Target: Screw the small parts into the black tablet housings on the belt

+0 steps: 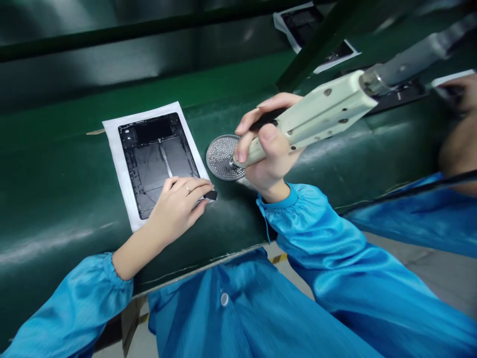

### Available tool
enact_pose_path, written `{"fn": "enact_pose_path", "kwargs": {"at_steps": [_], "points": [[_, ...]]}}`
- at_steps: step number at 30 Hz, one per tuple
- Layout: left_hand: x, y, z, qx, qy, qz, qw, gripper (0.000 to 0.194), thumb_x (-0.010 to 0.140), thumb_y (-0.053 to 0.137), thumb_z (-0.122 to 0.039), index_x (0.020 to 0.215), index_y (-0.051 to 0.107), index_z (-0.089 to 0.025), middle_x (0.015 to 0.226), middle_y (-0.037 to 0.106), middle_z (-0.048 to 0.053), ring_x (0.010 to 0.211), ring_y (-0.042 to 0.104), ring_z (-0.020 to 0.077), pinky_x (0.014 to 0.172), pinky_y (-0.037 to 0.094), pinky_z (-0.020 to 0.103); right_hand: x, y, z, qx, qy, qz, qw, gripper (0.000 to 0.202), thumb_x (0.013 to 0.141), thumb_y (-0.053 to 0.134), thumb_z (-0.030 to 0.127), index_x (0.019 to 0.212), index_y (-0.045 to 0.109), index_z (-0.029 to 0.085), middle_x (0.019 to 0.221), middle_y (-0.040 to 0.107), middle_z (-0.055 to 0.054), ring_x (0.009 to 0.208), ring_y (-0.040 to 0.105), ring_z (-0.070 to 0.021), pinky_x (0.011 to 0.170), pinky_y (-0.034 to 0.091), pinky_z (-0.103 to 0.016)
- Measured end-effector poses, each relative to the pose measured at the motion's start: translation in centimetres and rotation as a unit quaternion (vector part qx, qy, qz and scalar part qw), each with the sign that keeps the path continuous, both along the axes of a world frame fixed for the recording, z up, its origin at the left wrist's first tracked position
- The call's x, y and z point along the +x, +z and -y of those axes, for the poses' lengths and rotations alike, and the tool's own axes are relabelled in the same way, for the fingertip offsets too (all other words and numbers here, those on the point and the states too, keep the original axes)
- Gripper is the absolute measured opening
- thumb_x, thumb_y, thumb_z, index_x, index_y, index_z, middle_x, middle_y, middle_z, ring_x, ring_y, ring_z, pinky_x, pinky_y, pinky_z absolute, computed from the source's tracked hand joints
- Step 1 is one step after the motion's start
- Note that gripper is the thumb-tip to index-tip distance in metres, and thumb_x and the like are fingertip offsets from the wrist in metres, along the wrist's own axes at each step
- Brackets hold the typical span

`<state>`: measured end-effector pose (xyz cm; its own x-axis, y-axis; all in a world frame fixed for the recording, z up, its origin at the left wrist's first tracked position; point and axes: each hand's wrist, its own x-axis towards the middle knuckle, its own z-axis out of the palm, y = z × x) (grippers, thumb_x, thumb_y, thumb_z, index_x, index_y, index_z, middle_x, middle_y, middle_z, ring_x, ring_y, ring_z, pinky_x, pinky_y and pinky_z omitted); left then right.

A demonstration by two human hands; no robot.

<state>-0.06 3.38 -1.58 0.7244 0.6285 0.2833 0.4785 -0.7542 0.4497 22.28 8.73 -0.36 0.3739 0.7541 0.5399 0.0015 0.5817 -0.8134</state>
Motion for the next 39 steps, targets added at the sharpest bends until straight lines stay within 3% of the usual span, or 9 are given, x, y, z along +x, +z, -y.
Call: {"fn": "enact_pose_path", "kwargs": {"at_steps": [4, 7, 10, 13, 19, 23, 30, 33, 39], "points": [[0.2, -0.4, -0.2, -0.01, -0.014, 0.012, 1.0, 0.017, 0.115, 0.065, -0.021, 0.129, 0.072, -0.024, 0.132, 0.084, 0.003, 0.122, 0.076, 0.0269, 0.101, 0.046, 0.049, 0.1, 0.2, 0.3, 0.012, 0.019, 0.001, 1.0, 0.045, 0.092, 0.081, 0.068, 0.111, 0.057, 0.035, 0.086, 0.068, 0.006, 0.038, 0.039, -0.0085, 0.032, 0.03, -0.031], [0.0, -0.5, 0.0, -0.048, -0.005, 0.038, 0.998, 0.017, 0.114, 0.067, -0.021, 0.129, 0.072, -0.026, 0.131, 0.083, 0.003, 0.122, 0.077, 0.0244, 0.103, 0.049, 0.047, 0.1, 0.6, 0.2, 0.011, 0.012, -0.004, 1.0, 0.05, 0.087, 0.085, 0.07, 0.108, 0.057, 0.035, 0.082, 0.065, 0.005, 0.041, 0.042, -0.0102, 0.031, 0.03, -0.032], [-0.1, -0.3, 0.0, -0.092, 0.011, 0.088, 0.992, 0.021, 0.111, 0.071, -0.019, 0.131, 0.072, -0.027, 0.13, 0.084, 0.004, 0.118, 0.079, 0.023, 0.107, 0.054, 0.045, -0.1, 1.1, 0.3, 0.017, -0.007, -0.015, 1.0, 0.057, 0.078, 0.088, 0.077, 0.103, 0.06, 0.033, 0.082, 0.061, 0.001, 0.054, 0.057, -0.0153, 0.03, 0.029, -0.029], [0.1, 0.2, -0.2, -0.131, 0.054, 0.135, 0.981, 0.018, 0.109, 0.073, -0.018, 0.123, 0.076, -0.029, 0.118, 0.085, 0.002, 0.109, 0.081, 0.0227, 0.101, 0.061, 0.042, -0.2, 1.3, 0.5, 0.023, -0.009, -0.02, 1.0, 0.049, 0.082, 0.088, 0.07, 0.101, 0.065, 0.032, 0.088, 0.058, -0.002, 0.068, 0.066, -0.0183, 0.032, 0.032, -0.026], [-0.1, 1.3, -0.7, -0.15, 0.071, 0.157, 0.974, 0.018, 0.109, 0.071, -0.018, 0.117, 0.082, -0.029, 0.113, 0.085, 0.001, 0.104, 0.08, 0.0211, 0.093, 0.065, 0.037, -0.2, 1.1, 0.9, -0.022, -0.033, -0.003, 0.999, 0.066, 0.077, 0.082, 0.087, 0.102, 0.054, 0.033, 0.1, 0.06, -0.004, 0.072, 0.063, -0.0188, 0.035, 0.034, -0.03], [-0.4, 1.1, -0.9, -0.137, 0.056, 0.13, 0.98, 0.022, 0.109, 0.068, -0.016, 0.118, 0.084, -0.028, 0.111, 0.081, 0.004, 0.099, 0.077, 0.0207, 0.087, 0.062, 0.037, 0.1, 1.2, 1.0, -0.031, -0.039, 0.027, 0.998, 0.058, 0.082, 0.08, 0.083, 0.102, 0.057, 0.033, 0.094, 0.061, -0.003, 0.065, 0.061, -0.0176, 0.037, 0.036, -0.032], [0.1, -0.1, -0.3, -0.082, 0.066, 0.049, 0.993, 0.019, 0.113, 0.066, -0.025, 0.121, 0.083, -0.027, 0.114, 0.077, 0.006, 0.101, 0.072, 0.0244, 0.084, 0.05, 0.043, 0.0, 1.1, 0.8, 0.017, -0.058, 0.015, 0.998, 0.051, 0.085, 0.082, 0.074, 0.102, 0.064, 0.03, 0.116, 0.068, -0.003, 0.058, 0.055, -0.0099, 0.036, 0.035, -0.028], [0.5, -0.1, -0.3, -0.077, 0.082, 0.026, 0.993, 0.015, 0.109, 0.074, -0.021, 0.118, 0.083, -0.028, 0.121, 0.076, 0.006, 0.107, 0.07, 0.0273, 0.087, 0.046, 0.044, -0.1, 0.9, 0.4, 0.039, -0.038, -0.006, 0.998, 0.046, 0.086, 0.088, 0.067, 0.101, 0.067, 0.028, 0.108, 0.066, -0.004, 0.054, 0.051, -0.0087, 0.034, 0.033, -0.027], [0.7, 0.1, -0.5, -0.154, 0.111, 0.039, 0.981, 0.032, 0.101, 0.082, -0.012, 0.129, 0.074, -0.025, 0.127, 0.076, 0.005, 0.112, 0.072, 0.0246, 0.094, 0.045, 0.04, -0.6, 0.2, -0.6, 0.142, -0.042, -0.016, 0.989, 0.033, 0.097, 0.079, 0.061, 0.105, 0.068, 0.031, 0.081, 0.061, 0.004, 0.044, 0.047, -0.0064, 0.031, 0.018, -0.02]]}}
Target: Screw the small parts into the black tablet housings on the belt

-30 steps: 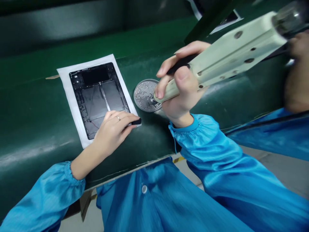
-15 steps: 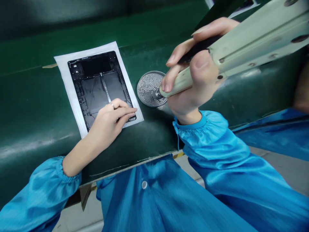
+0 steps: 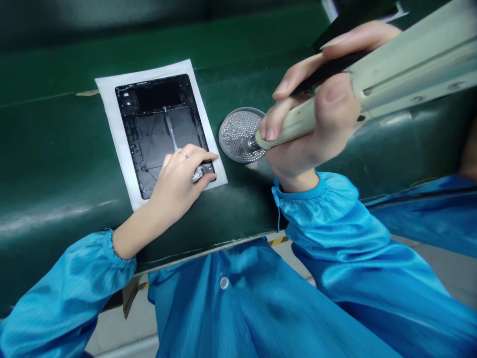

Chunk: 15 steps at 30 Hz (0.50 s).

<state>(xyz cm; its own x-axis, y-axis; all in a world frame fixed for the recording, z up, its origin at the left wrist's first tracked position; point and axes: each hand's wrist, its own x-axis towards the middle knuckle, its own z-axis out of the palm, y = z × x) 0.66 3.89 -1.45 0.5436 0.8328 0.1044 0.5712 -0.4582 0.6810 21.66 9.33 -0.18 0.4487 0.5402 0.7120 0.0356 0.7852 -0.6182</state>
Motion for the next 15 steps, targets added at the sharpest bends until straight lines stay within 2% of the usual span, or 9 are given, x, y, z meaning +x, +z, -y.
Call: {"fn": "enact_pose_path", "kwargs": {"at_steps": [3, 5, 8, 10, 12, 13, 15], "points": [[-0.1, -0.4, 0.2, 0.019, 0.005, 0.018, 1.0, 0.029, 0.103, 0.081, -0.015, 0.129, 0.073, -0.023, 0.128, 0.075, 0.006, 0.115, 0.071, 0.0251, 0.097, 0.046, 0.04, -0.4, 0.0, -0.1, 0.032, 0.059, -0.003, 0.998, 0.017, 0.103, 0.072, 0.048, 0.11, 0.074, 0.033, 0.084, 0.067, 0.004, 0.04, 0.043, -0.0035, 0.026, 0.019, -0.014], [0.0, -0.6, 0.5, 0.042, 0.005, 0.018, 0.999, 0.026, 0.105, 0.078, -0.018, 0.13, 0.072, -0.022, 0.129, 0.075, 0.008, 0.118, 0.07, 0.026, 0.097, 0.046, 0.04, -0.7, 0.1, -0.1, 0.053, 0.095, -0.008, 0.994, 0.016, 0.106, 0.066, 0.043, 0.112, 0.077, 0.032, 0.084, 0.07, 0.005, 0.033, 0.035, -0.0009, 0.024, 0.021, -0.013], [0.1, -0.6, 1.0, 0.07, 0.001, 0.005, 0.998, 0.021, 0.109, 0.075, -0.025, 0.13, 0.073, -0.022, 0.129, 0.075, 0.007, 0.116, 0.07, 0.026, 0.094, 0.044, 0.04, -1.3, 0.7, 0.8, 0.079, 0.125, -0.013, 0.989, 0.018, 0.109, 0.063, 0.042, 0.112, 0.078, 0.033, 0.082, 0.071, 0.008, 0.028, 0.023, 0.0019, 0.023, 0.018, -0.011], [0.2, -0.4, 1.1, 0.082, -0.005, -0.003, 0.997, 0.017, 0.11, 0.074, -0.028, 0.126, 0.075, -0.022, 0.126, 0.077, 0.007, 0.113, 0.07, 0.0257, 0.092, 0.042, 0.04, -1.4, 1.6, 2.2, 0.059, 0.155, -0.011, 0.986, 0.017, 0.109, 0.065, 0.043, 0.111, 0.078, 0.033, 0.081, 0.071, 0.009, 0.028, 0.024, 0.0019, 0.024, 0.023, -0.012], [0.2, -0.3, 1.2, 0.087, -0.013, -0.007, 0.996, 0.013, 0.11, 0.075, -0.03, 0.121, 0.077, -0.022, 0.123, 0.078, 0.005, 0.11, 0.069, 0.0257, 0.09, 0.041, 0.041, -1.4, 2.7, 4.1, -0.113, 0.218, 0.004, 0.969, 0.016, 0.104, 0.077, 0.046, 0.114, 0.078, 0.034, 0.094, 0.074, 0.005, 0.041, 0.047, -0.0053, 0.034, 0.045, -0.023], [0.3, -0.3, 1.2, 0.089, -0.016, -0.009, 0.996, 0.011, 0.11, 0.076, -0.03, 0.117, 0.078, -0.023, 0.121, 0.078, 0.004, 0.109, 0.068, 0.0256, 0.09, 0.041, 0.041, -1.4, 3.3, 5.0, -0.172, 0.22, 0.003, 0.96, 0.015, 0.1, 0.084, 0.044, 0.11, 0.077, 0.035, 0.095, 0.075, 0.006, 0.046, 0.051, -0.0071, 0.038, 0.047, -0.025], [0.3, -0.3, 1.2, 0.092, -0.019, -0.008, 0.996, 0.007, 0.109, 0.077, -0.03, 0.111, 0.079, -0.023, 0.119, 0.079, 0.003, 0.107, 0.068, 0.0253, 0.089, 0.041, 0.042, -1.4, 4.2, 6.4, -0.202, 0.221, 0.0, 0.954, 0.022, 0.093, 0.09, 0.048, 0.107, 0.077, 0.036, 0.094, 0.075, 0.006, 0.047, 0.052, -0.01, 0.038, 0.045, -0.03]]}}
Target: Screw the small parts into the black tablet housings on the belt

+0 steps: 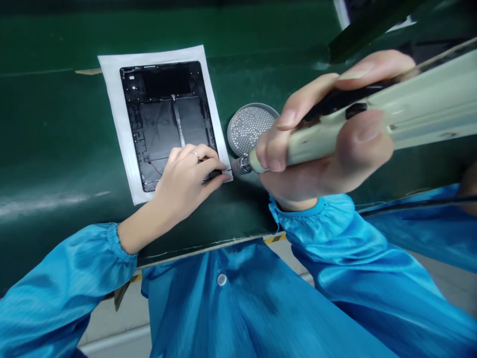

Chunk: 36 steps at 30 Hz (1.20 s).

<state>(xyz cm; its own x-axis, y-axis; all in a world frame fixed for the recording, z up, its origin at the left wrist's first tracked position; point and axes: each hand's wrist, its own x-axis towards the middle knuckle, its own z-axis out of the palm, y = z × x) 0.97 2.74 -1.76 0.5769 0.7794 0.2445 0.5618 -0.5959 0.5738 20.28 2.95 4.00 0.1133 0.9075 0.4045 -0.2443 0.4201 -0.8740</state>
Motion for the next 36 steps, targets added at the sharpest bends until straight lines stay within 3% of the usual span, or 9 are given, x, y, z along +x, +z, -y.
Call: {"fn": "enact_pose_path", "kwargs": {"at_steps": [9, 12, 14, 16, 19, 23, 28, 33, 36], "points": [[0.3, -0.2, -0.1, 0.016, -0.015, 0.008, 1.0, 0.013, 0.112, 0.071, -0.025, 0.103, 0.079, -0.023, 0.117, 0.081, 0.003, 0.105, 0.069, 0.0241, 0.093, 0.043, 0.043, 0.0, 0.7, 0.8, -0.017, 0.024, -0.005, 1.0, 0.034, 0.098, 0.089, 0.042, 0.106, 0.06, 0.027, 0.09, 0.076, 0.008, 0.049, 0.056, -0.0076, 0.042, 0.052, -0.024], [0.4, -0.1, 0.0, 0.01, -0.004, -0.01, 1.0, 0.011, 0.111, 0.072, -0.026, 0.119, 0.078, -0.023, 0.128, 0.078, 0.006, 0.113, 0.069, 0.027, 0.097, 0.044, 0.044, 0.1, -0.3, 0.3, -0.005, 0.033, 0.011, 0.999, 0.03, 0.1, 0.086, 0.044, 0.112, 0.064, 0.028, 0.097, 0.077, 0.006, 0.055, 0.062, -0.0084, 0.048, 0.058, -0.024], [0.2, 0.3, 0.2, 0.007, 0.018, -0.029, 0.999, 0.031, 0.109, 0.074, -0.029, 0.139, 0.072, -0.021, 0.138, 0.073, 0.012, 0.121, 0.068, 0.0308, 0.101, 0.046, 0.045, -0.2, -1.4, -0.8, 0.04, 0.019, 0.024, 0.999, 0.024, 0.102, 0.082, 0.045, 0.115, 0.069, 0.03, 0.099, 0.077, 0.004, 0.055, 0.063, -0.009, 0.045, 0.057, -0.024], [-0.3, 0.6, 0.6, 0.012, 0.037, -0.048, 0.998, 0.043, 0.108, 0.075, -0.033, 0.148, 0.066, -0.019, 0.142, 0.071, 0.015, 0.125, 0.067, 0.0341, 0.104, 0.047, 0.047, -0.8, -2.6, -2.2, 0.196, -0.049, -0.01, 0.979, 0.013, 0.103, 0.077, 0.044, 0.113, 0.073, 0.036, 0.085, 0.072, 0.01, 0.036, 0.042, -0.001, 0.028, 0.031, -0.015], [-1.6, 0.9, 1.6, 0.05, 0.032, -0.058, 0.997, 0.04, 0.11, 0.073, -0.034, 0.145, 0.066, -0.016, 0.141, 0.072, 0.017, 0.127, 0.068, 0.0358, 0.104, 0.048, 0.049, -1.6, -3.6, -3.4, 0.179, -0.111, 0.01, 0.977, 0.024, 0.099, 0.077, 0.052, 0.115, 0.066, 0.037, 0.086, 0.07, 0.01, 0.035, 0.039, -0.0018, 0.027, 0.017, -0.017], [-2.6, 0.5, 2.9, 0.111, -0.011, -0.071, 0.991, 0.039, 0.113, 0.069, -0.033, 0.145, 0.068, -0.012, 0.144, 0.074, 0.019, 0.129, 0.071, 0.0357, 0.108, 0.047, 0.051, -1.8, -3.8, -3.4, 0.141, -0.044, 0.05, 0.988, 0.023, 0.101, 0.071, 0.046, 0.118, 0.063, 0.032, 0.092, 0.073, 0.008, 0.042, 0.049, -0.0047, 0.032, 0.032, -0.017], [-2.1, 0.5, 3.9, 0.12, -0.044, -0.129, 0.983, 0.05, 0.114, 0.066, -0.042, 0.154, 0.067, -0.011, 0.157, 0.069, 0.019, 0.134, 0.068, 0.0386, 0.118, 0.042, 0.058, -2.3, -4.4, -3.0, 0.192, 0.006, 0.032, 0.981, 0.026, 0.103, 0.073, 0.043, 0.123, 0.064, 0.031, 0.093, 0.073, 0.009, 0.041, 0.05, -0.0019, 0.034, 0.036, -0.012], [-1.9, 0.8, 4.1, 0.108, -0.042, -0.131, 0.985, 0.053, 0.113, 0.068, -0.044, 0.153, 0.067, -0.009, 0.158, 0.068, 0.02, 0.134, 0.068, 0.0394, 0.119, 0.043, 0.06, -3.2, -3.2, -1.5, 0.021, -0.003, 0.089, 0.996, 0.053, 0.099, 0.073, 0.073, 0.129, 0.053, 0.034, 0.113, 0.073, 0.004, 0.068, 0.078, -0.0129, 0.052, 0.067, -0.026], [-1.8, 0.7, 4.1, 0.097, -0.048, -0.123, 0.986, 0.052, 0.11, 0.072, -0.042, 0.153, 0.069, -0.014, 0.158, 0.068, 0.02, 0.136, 0.067, 0.0408, 0.118, 0.044, 0.059, -3.5, -2.0, -0.9, -0.041, 0.02, 0.087, 0.995, 0.061, 0.097, 0.07, 0.081, 0.13, 0.05, 0.034, 0.12, 0.072, 0.001, 0.085, 0.085, -0.0203, 0.058, 0.073, -0.033]]}}
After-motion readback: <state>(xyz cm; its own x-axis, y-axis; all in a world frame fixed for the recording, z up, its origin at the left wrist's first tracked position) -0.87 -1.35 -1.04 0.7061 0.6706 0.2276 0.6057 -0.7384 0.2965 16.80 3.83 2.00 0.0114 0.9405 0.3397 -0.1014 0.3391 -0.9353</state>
